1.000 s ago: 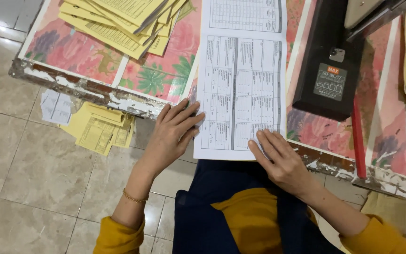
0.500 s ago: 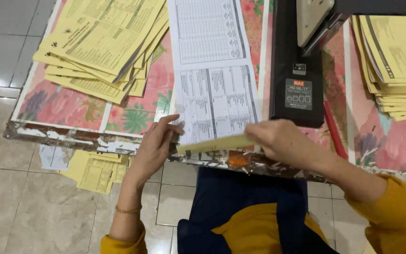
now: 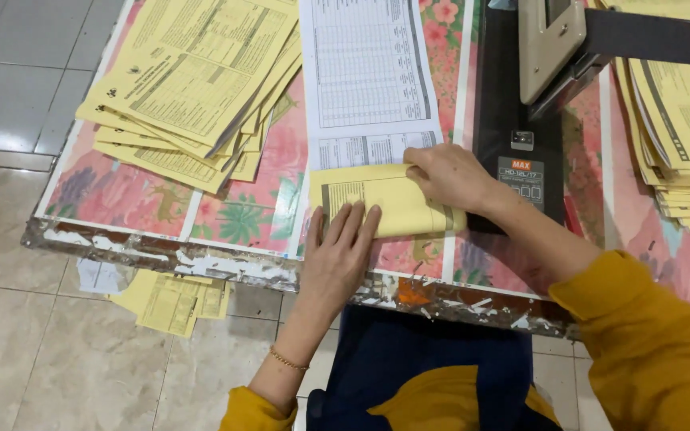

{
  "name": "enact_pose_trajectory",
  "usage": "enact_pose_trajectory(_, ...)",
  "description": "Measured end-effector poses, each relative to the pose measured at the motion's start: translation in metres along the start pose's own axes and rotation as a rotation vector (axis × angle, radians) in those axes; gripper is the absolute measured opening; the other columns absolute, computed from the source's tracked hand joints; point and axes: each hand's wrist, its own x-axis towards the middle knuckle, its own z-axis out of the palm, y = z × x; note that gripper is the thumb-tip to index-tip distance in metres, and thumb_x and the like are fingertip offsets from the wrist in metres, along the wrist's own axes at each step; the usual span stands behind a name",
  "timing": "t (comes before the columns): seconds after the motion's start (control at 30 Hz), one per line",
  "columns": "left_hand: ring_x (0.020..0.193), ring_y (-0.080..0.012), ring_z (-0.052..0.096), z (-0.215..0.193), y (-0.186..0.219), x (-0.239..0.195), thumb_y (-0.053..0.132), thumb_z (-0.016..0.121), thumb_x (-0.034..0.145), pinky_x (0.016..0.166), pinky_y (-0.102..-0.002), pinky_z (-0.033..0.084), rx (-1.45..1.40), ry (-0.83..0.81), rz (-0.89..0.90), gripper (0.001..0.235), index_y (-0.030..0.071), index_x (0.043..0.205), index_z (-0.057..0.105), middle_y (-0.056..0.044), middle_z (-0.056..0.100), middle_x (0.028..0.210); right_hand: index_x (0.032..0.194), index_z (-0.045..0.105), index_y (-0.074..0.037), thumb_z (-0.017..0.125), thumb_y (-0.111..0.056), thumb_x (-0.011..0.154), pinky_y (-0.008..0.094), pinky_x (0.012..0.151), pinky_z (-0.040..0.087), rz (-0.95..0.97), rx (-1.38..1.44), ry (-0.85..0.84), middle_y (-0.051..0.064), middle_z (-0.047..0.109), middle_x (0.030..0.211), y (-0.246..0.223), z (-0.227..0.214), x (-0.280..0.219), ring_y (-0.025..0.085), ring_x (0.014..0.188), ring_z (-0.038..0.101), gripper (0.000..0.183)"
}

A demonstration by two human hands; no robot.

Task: The person gathers yellow and white printed sheets, aligns them, and uses a manual stapler to bind them together. They repeatedly pick up stacks of paper, position them under the stapler, press the handle to fasten the sheets, and then place the completed bundles aside.

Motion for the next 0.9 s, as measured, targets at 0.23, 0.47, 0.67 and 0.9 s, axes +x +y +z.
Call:
enact_pose_trajectory(0.23,0.120,-0.0300,0.060,0.000,-0.005,0.001,0.020,0.064,0.091,0.100,-0.046,0.045,-0.132,-0.203,-0.042,0.047,0.011,0.136,0.059,-0.014,0.065,0.126,0.110,0.063,-0.008,0.058,-0.014,0.093,0.039,0.089,0.050,-0.242,-0.422,0.571,0.009,0.059,0.097,-0.013,0.019,-0.078,0.030,0.095,0.064,0.019)
enact_pose_trajectory(0.47,0.124,-0.0404,0.056,-0.019,-0.035,0.020,0.023,0.068,0.090,0.103,-0.051,0.045,-0.406,-0.461,-0.160,0.048,-0.002,0.130,0.059,-0.026,0.059,0.131,0.110,0.068,-0.015,0.062,-0.018,0.092,0.046,0.105,0.042,0.093,-0.550,0.606,0.009,0.062,0.119,0.043,0.065,-0.242,0.031,0.114,0.059,0.019)
enact_pose_trajectory(0.67,0.109,-0.0393,0.049,-0.015,-0.043,0.019,-0.003,0.051,0.088,0.095,-0.051,0.048,-0.478,-0.337,0.022,0.027,-0.004,0.114,0.050,-0.022,0.051,0.123,0.122,0.065,0.003,0.064,0.005,0.097,0.043,0.092,0.049,0.292,-0.275,0.666,0.017,0.061,0.117,0.086,0.054,-0.273,0.034,0.107,0.056,0.024)
enact_pose_trajectory(0.9,0.067,-0.0202,0.052,-0.050,-0.005,0.013,-0.013,0.064,0.072,0.054,-0.032,0.045,-0.131,-0.327,0.175,0.028,0.007,0.091,0.057,-0.005,0.059,0.077,0.140,0.046,0.000,0.070,-0.014,0.085,0.052,0.114,0.037,0.002,-0.041,0.557,0.021,0.049,0.143,0.015,0.006,-0.211,0.034,0.133,0.047,0.061)
